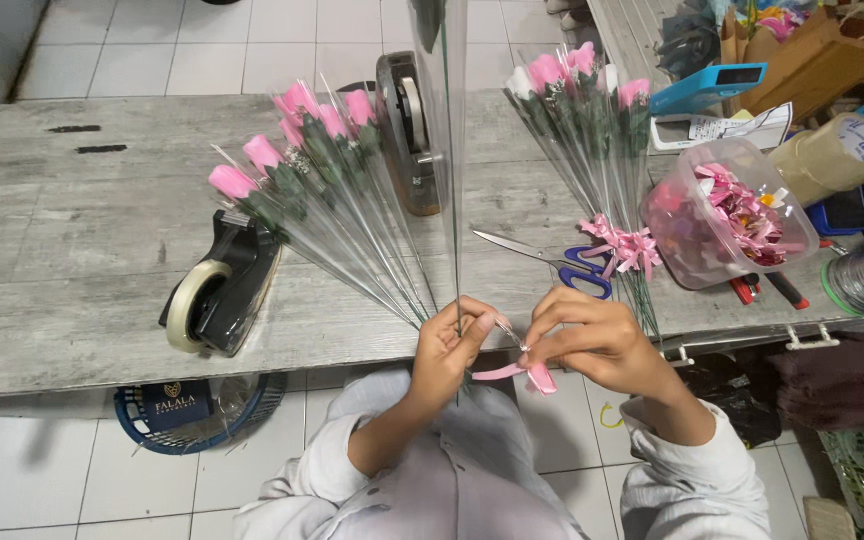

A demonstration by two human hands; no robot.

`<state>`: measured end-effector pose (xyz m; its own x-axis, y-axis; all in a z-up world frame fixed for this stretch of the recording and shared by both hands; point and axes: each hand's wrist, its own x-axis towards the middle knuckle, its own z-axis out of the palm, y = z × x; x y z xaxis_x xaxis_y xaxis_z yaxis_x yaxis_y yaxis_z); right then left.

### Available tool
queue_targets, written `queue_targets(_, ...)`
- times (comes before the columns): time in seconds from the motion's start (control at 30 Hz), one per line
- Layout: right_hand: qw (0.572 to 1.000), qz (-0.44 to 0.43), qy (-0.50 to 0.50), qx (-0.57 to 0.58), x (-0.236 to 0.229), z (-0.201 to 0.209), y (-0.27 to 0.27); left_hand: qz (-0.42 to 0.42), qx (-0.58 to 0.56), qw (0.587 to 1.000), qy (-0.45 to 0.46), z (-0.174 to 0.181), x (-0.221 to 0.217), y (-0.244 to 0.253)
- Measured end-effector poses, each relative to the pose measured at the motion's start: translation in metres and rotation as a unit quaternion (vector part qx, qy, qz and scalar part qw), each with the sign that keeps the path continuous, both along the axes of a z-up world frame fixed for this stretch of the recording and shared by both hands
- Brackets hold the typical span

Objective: The person wraps individual pink artificial flowers in clear plastic and ties a pink ribbon around the stems. They repeat this process for several flowers, placing the finished bouquets on the table.

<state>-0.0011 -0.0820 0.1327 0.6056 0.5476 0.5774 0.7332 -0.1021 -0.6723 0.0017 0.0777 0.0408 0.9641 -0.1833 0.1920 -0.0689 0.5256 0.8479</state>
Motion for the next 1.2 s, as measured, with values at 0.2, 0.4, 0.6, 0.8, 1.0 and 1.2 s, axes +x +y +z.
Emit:
queue_targets(0.2, 0.994, -0.069, -0.085, -0.030, -0.006, -0.005, 0.004, 0.008, -0.008, 1.000, 0.023, 0.002, 0.005, 0.000)
queue_targets(0.4, 0.950, -0.213, -0.222, -0.057, -0.004, -0.020, 0.000, 0.029, 0.049, 0.998, -0.040, 0.012, 0.009, 0.006)
queue_targets(0.6, 0.936, -0.212, -0.262, -0.104, -0.005, -0.010, 0.008, 0.037, 0.101, 0.992, -0.063, 0.009, 0.019, 0.006)
queue_targets(0.8, 0.912, -0.159, -0.308, -0.218, 0.002, -0.001, 0.002, 0.016, 0.152, 0.987, -0.059, 0.001, 0.022, 0.007)
queue_targets(1.0, 0.960, -0.126, -0.210, -0.136, 0.003, -0.010, -0.015, 0.023, 0.180, 0.982, -0.060, 0.005, 0.017, 0.012)
queue_targets(1.2, 0.984, -0.155, -0.083, 0.005, 0.002, -0.009, -0.006, 0.009, 0.110, 0.994, -0.021, -0.040, 0.029, 0.006)
